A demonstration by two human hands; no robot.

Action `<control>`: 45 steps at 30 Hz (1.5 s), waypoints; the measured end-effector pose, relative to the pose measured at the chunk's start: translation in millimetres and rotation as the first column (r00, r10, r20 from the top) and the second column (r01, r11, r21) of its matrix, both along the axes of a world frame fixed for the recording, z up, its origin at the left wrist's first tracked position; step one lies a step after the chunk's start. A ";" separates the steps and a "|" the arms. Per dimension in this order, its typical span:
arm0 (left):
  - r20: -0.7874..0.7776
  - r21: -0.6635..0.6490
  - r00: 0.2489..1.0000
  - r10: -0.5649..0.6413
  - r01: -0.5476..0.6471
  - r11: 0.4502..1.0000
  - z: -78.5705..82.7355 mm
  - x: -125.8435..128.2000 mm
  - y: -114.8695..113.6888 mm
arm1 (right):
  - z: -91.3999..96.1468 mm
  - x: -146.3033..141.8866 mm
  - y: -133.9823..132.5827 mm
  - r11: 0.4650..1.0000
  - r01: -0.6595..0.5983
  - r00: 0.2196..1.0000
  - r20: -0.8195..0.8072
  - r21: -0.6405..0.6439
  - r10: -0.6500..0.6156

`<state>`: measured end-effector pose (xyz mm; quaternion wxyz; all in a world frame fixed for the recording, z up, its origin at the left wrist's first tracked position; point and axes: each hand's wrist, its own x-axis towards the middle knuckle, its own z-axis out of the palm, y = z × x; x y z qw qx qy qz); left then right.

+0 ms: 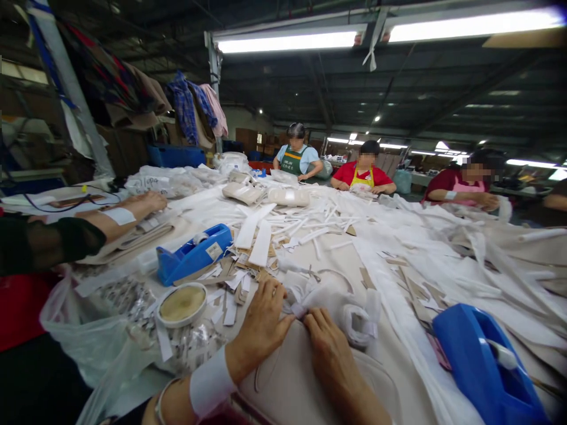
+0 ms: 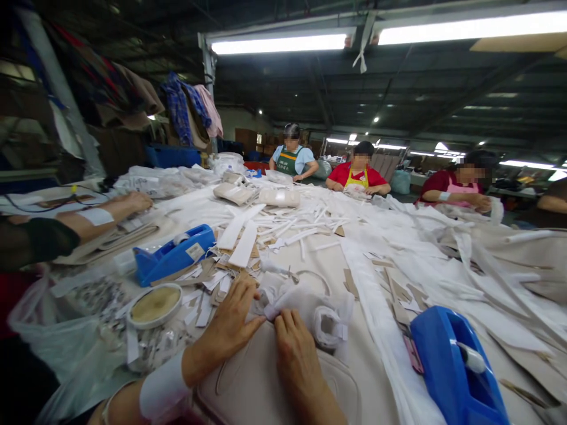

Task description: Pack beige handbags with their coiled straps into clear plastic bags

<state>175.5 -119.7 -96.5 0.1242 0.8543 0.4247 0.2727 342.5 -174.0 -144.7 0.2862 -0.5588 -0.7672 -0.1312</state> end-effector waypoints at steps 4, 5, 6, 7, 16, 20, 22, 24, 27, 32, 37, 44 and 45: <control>-0.197 0.033 0.980 0.019 -0.013 0.999 10.9 19.8 5.0 | -5.9 2.0 -2.8 0.999 0.015 0.999 -0.037 0.049 -0.013; -0.233 0.038 0.972 0.030 -0.022 0.999 13.6 23.8 5.5 | -6.1 1.6 -2.5 0.998 0.023 0.997 -0.069 0.056 -0.019; -0.263 0.039 0.964 0.040 -0.031 0.999 16.4 27.3 5.9 | -6.3 1.1 -1.9 0.998 0.032 0.994 -0.108 0.061 -0.025; -0.291 0.039 0.956 0.047 -0.037 0.999 19.2 30.6 6.4 | -6.8 0.7 -1.1 0.997 0.041 0.989 -0.147 0.066 -0.031; -0.207 0.088 0.972 0.110 -0.093 0.992 10.3 46.7 25.2 | -13.3 1.9 4.6 0.998 0.048 0.973 -0.229 0.030 -0.040; 0.037 -0.088 0.993 0.108 -0.104 0.991 13.4 39.1 43.1 | 0.7 1.6 1.6 0.997 0.027 0.985 -0.166 -0.069 -0.038; 0.169 -0.257 0.983 0.074 -0.029 0.966 16.1 35.0 52.3 | 8.2 0.9 -0.8 0.992 0.030 0.990 -0.134 -0.124 -0.046; 0.313 -0.399 0.950 0.014 0.118 0.909 15.9 31.3 59.2 | 12.9 0.1 -2.5 0.987 0.028 0.993 -0.107 -0.159 -0.046; 0.482 -0.511 0.875 -0.040 0.318 0.799 11.7 27.1 62.9 | 14.4 -0.3 -2.5 0.983 0.036 0.994 -0.094 -0.181 -0.054; 0.388 -0.452 0.919 -0.073 0.259 0.854 10.0 25.7 59.3 | 12.7 0.6 -0.2 0.981 0.040 0.992 -0.110 -0.189 -0.062; 0.464 -0.473 0.880 -0.105 0.346 0.811 13.9 25.8 56.3 | 10.7 0.4 -2.0 0.991 0.048 0.978 -0.196 -0.125 -0.072; 0.145 0.027 0.989 -0.020 0.016 0.999 -7.7 33.2 55.1 | 4.5 0.2 0.7 0.999 0.029 0.980 -0.194 -0.040 -0.036; 0.085 0.117 0.996 0.021 -0.031 0.993 -11.6 34.3 54.8 | 3.8 0.4 1.2 0.999 0.024 0.982 -0.185 -0.043 -0.032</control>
